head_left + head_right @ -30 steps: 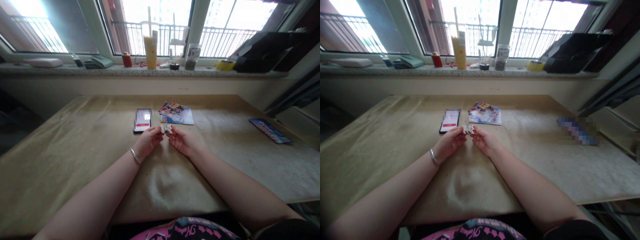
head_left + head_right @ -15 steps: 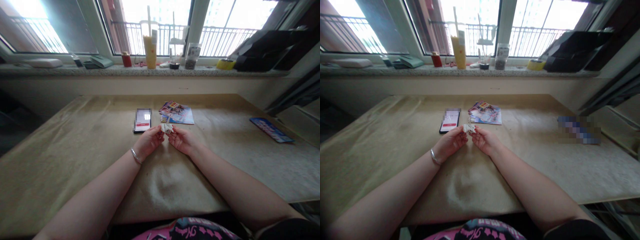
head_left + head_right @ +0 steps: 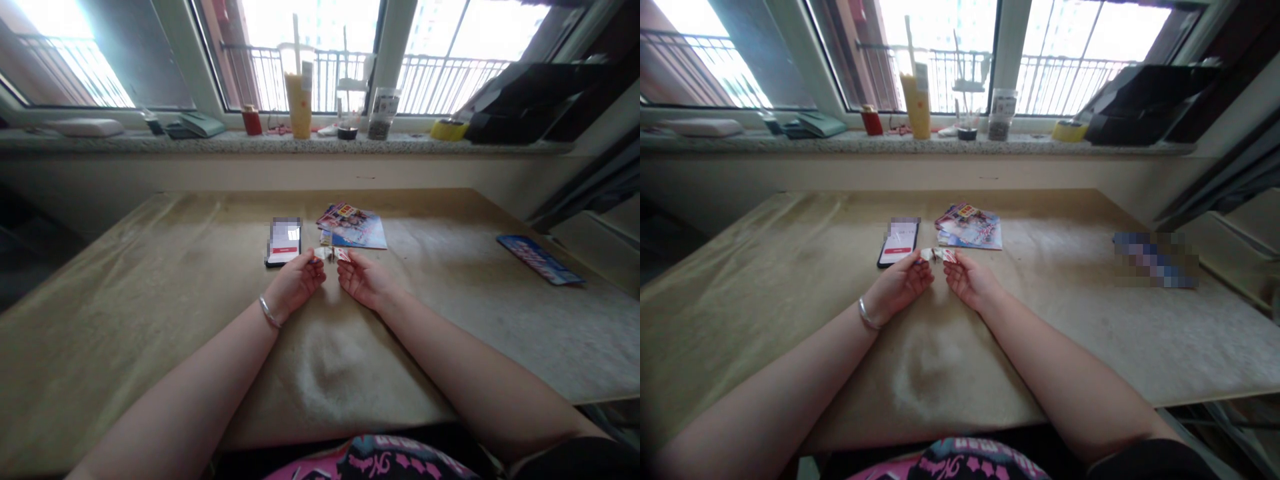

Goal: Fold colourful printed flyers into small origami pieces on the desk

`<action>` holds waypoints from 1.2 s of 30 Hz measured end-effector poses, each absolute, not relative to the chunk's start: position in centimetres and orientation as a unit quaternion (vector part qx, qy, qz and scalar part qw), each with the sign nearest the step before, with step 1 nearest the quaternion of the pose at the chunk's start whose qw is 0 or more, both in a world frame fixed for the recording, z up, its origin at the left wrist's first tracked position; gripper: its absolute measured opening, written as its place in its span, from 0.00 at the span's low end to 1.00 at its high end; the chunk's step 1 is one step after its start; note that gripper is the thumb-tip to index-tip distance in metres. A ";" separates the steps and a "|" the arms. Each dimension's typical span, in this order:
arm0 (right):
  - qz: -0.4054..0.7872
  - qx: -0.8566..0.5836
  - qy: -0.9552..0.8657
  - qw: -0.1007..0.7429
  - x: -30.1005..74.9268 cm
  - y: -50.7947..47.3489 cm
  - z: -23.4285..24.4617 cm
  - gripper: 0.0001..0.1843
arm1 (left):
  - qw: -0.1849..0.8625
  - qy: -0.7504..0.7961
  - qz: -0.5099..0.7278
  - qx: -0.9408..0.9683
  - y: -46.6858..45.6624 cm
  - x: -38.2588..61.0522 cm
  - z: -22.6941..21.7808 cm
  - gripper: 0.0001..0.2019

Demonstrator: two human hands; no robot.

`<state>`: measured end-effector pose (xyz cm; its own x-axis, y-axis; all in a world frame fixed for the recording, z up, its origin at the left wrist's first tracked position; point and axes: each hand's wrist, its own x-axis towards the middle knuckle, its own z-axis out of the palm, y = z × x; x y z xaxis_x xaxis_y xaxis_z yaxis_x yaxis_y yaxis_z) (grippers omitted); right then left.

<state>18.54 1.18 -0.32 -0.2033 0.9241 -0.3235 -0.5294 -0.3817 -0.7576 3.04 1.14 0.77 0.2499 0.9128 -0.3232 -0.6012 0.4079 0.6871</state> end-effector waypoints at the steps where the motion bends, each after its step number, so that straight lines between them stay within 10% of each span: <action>1: 0.737 -0.389 -0.242 0.497 18.5 1.2 -0.3 0.08 | 0.762 0.354 0.500 0.211 1.1 3.1 0.8 0.11; 26: 0.734 -0.366 -0.121 0.560 19.6 2.2 0.6 0.20 | 0.746 0.354 0.523 0.213 1.2 3.2 0.6 0.13; 36: 0.541 -0.453 -0.392 0.590 19.3 1.6 -0.1 0.16 | 0.666 0.400 0.504 0.377 1.0 3.5 -0.2 0.15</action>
<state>19.28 1.61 -0.06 0.1077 0.9938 -0.0275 -0.2826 0.0041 -0.9592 3.50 1.00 -0.20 0.1718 0.9732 -0.1527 -0.3714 0.2075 0.9050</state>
